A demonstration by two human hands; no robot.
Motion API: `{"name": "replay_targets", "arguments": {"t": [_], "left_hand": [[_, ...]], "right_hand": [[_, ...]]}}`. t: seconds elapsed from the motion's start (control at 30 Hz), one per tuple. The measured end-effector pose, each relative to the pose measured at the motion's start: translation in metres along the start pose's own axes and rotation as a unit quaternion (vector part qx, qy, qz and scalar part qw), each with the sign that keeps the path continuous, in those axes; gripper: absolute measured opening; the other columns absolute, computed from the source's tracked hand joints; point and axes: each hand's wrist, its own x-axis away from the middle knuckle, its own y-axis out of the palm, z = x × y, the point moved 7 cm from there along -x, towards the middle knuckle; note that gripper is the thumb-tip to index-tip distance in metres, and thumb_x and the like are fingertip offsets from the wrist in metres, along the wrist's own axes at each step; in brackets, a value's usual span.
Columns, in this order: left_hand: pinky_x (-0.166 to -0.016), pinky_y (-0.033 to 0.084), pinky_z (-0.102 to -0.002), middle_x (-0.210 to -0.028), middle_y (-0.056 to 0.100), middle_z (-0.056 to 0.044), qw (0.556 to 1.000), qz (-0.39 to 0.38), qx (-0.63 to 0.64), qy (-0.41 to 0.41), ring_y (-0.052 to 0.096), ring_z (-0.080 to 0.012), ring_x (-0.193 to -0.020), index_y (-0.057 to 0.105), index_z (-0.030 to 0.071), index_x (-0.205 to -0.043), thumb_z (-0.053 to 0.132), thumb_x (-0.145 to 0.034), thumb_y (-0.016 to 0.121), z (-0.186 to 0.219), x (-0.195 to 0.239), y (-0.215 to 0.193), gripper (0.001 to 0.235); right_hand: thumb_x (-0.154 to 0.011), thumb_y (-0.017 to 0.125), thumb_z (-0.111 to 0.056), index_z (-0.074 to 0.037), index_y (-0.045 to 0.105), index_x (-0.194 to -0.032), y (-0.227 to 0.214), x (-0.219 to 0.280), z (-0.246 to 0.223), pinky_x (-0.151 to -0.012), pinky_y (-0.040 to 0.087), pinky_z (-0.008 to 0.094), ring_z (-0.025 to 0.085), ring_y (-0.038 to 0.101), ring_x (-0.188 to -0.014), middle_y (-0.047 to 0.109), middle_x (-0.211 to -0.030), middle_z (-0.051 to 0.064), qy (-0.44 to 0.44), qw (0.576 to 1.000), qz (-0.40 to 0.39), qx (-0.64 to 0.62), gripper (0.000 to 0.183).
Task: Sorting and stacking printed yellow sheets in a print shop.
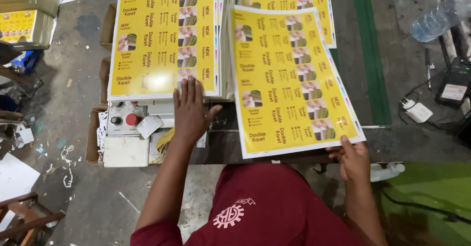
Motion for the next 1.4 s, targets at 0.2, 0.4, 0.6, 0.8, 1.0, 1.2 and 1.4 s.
{"name": "replay_targets", "arguments": {"t": [0.2,0.4,0.6,0.8,1.0,1.2,1.4], "left_hand": [[-0.120,0.029,-0.052,-0.154,0.054,-0.022,0.976,0.166,-0.126,0.062,0.045,-0.0379,-0.147,0.058,0.000,-0.147,0.047,-0.092,0.077,0.003,0.020,0.013,0.075],[-0.099,0.054,-0.043,-0.124,0.074,-0.009,0.981,0.158,-0.054,0.103,0.071,-0.0289,-0.118,0.073,0.015,-0.126,0.026,-0.103,0.065,-0.017,0.007,-0.011,0.026],[-0.081,0.061,-0.041,-0.094,0.078,-0.009,0.952,0.289,0.006,0.102,0.078,-0.0299,-0.086,0.077,0.013,-0.101,0.015,-0.099,0.076,-0.005,0.009,-0.087,0.004],[-0.076,0.060,-0.037,-0.090,0.076,-0.002,0.945,0.302,0.007,0.124,0.076,-0.0251,-0.080,0.077,0.017,-0.096,0.025,-0.096,0.074,0.013,0.021,-0.067,0.008],[-0.074,0.059,-0.043,-0.087,0.075,-0.012,0.949,0.273,0.074,0.140,0.075,-0.0342,-0.080,0.075,0.010,-0.094,0.015,-0.095,0.073,0.034,0.025,-0.070,0.006],[-0.075,0.059,-0.043,-0.088,0.075,-0.014,0.946,0.260,0.116,0.153,0.074,-0.0358,-0.082,0.076,0.010,-0.092,0.013,-0.094,0.072,0.057,0.039,-0.086,0.005],[-0.080,0.059,-0.041,-0.097,0.077,-0.013,0.932,0.200,0.218,0.208,0.075,-0.0317,-0.093,0.079,0.010,-0.096,0.019,-0.091,0.076,0.098,0.050,-0.018,0.011]], "right_hand": [[-0.112,0.060,-0.020,-0.002,0.057,-0.123,-0.029,0.007,0.015,-0.050,0.064,0.032,0.029,0.075,-0.071,0.071,-0.091,0.017,0.012,0.999,0.023,0.030,0.021],[-0.112,0.059,-0.018,-0.002,0.057,-0.123,-0.036,0.011,0.013,-0.050,0.064,0.034,0.032,0.075,-0.072,0.070,-0.091,0.019,0.011,0.998,0.028,0.047,0.019],[-0.111,0.058,-0.016,0.000,0.056,-0.123,-0.025,0.007,0.021,-0.048,0.064,0.033,0.031,0.075,-0.070,0.070,-0.089,0.019,0.019,0.999,0.019,0.041,0.019],[-0.111,0.057,-0.015,0.000,0.054,-0.128,0.002,-0.010,0.024,-0.050,0.063,0.035,0.033,0.075,-0.073,0.070,-0.094,0.019,0.011,0.999,0.008,0.051,0.023],[-0.111,0.056,-0.016,-0.002,0.049,-0.137,0.031,-0.071,0.023,-0.051,0.065,0.034,0.032,0.076,-0.076,0.070,-0.099,0.019,0.011,1.000,-0.004,0.029,0.031],[-0.111,0.055,-0.024,-0.007,0.030,-0.159,0.049,-0.063,0.002,-0.057,0.063,0.030,0.027,0.077,-0.087,0.071,-0.118,0.020,0.040,0.998,-0.041,0.024,0.057],[-0.104,0.054,-0.018,-0.006,0.047,-0.151,0.120,0.012,-0.017,-0.054,0.061,0.028,0.031,0.077,-0.087,0.070,-0.118,0.030,0.082,0.982,-0.155,0.068,0.049]]}}
